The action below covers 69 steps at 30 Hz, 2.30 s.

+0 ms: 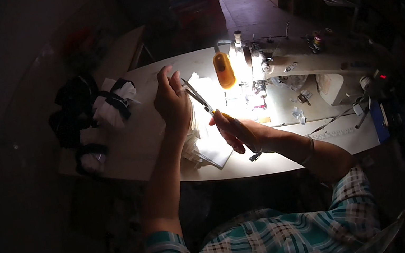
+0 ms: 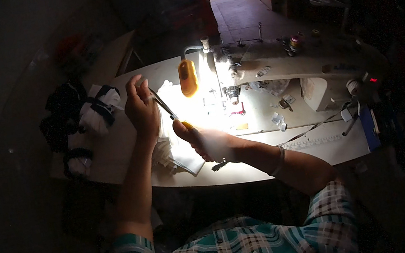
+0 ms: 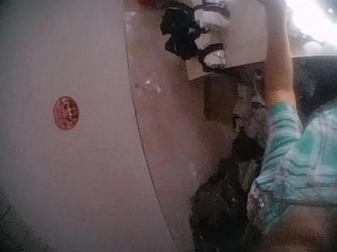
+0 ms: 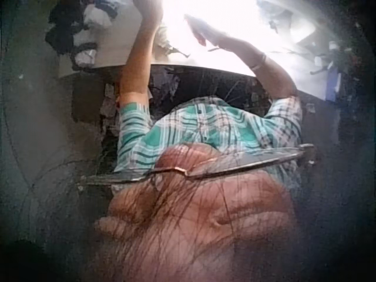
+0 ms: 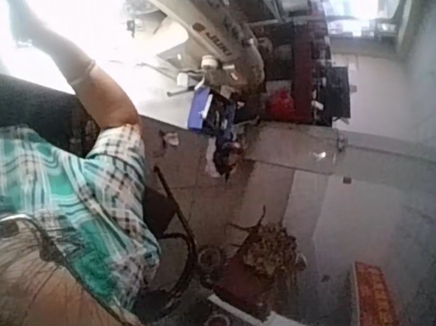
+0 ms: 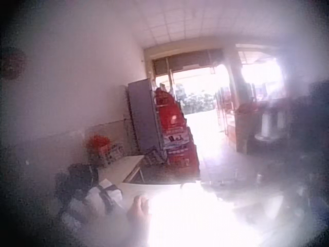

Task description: The person folds white fabric pieces, trims edges with scissors, stacks them, and ties a bundle with a blue ribbon. The person then sews the folded fabric pieces using a sewing machine, guiding them under the needle and cutting threads between pieces.

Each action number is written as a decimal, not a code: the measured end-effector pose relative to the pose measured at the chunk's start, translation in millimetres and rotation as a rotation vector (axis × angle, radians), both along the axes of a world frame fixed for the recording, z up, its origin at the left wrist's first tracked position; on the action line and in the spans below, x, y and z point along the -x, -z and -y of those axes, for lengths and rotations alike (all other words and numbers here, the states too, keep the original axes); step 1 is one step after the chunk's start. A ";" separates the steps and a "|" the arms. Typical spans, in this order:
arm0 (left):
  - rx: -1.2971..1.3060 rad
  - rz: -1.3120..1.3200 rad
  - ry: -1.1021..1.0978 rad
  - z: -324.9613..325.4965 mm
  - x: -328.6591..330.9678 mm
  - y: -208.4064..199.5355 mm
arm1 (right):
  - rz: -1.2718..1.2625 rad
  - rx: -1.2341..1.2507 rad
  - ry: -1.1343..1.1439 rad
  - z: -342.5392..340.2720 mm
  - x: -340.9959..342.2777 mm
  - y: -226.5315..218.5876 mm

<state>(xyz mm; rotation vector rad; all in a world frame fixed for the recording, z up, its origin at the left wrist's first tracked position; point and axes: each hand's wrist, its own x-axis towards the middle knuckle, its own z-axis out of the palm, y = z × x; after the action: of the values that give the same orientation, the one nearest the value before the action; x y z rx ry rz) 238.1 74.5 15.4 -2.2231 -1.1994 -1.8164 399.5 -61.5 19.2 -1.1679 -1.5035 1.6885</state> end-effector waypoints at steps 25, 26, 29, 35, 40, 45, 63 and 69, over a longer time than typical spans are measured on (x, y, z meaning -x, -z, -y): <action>0.222 0.140 0.156 35.4 -7.2 43.0 | 0.415 -0.764 0.366 -9.2 21.9 67.8; 0.248 0.157 0.182 36.5 -6.1 46.1 | 0.357 -0.742 0.349 -4.3 20.3 65.1; 0.251 0.089 0.311 47.7 -2.9 50.5 | 0.254 -0.649 0.355 12.7 12.6 60.9; 0.177 -0.510 0.314 84.8 14.7 47.7 | 0.549 -0.986 0.377 66.2 -43.6 41.3; 0.142 -0.661 0.253 103.2 3.2 52.6 | 1.003 -0.734 0.537 126.1 -113.8 48.0; 0.324 -0.493 0.324 83.0 3.5 45.6 | 1.038 -0.580 0.702 153.2 -174.8 78.7; 0.205 -0.468 0.436 -3.2 28.4 21.8 | 0.503 -0.981 0.629 -29.8 0.7 56.8; 0.384 -0.351 0.614 -33.4 39.4 41.2 | 0.462 -0.793 0.579 -42.7 27.1 57.1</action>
<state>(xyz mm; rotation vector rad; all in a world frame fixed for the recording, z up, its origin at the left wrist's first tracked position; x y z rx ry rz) 198.7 107.9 -25.8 -3.2378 -0.9165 -1.2856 372.4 -18.7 -37.9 -1.3731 -1.6353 0.3734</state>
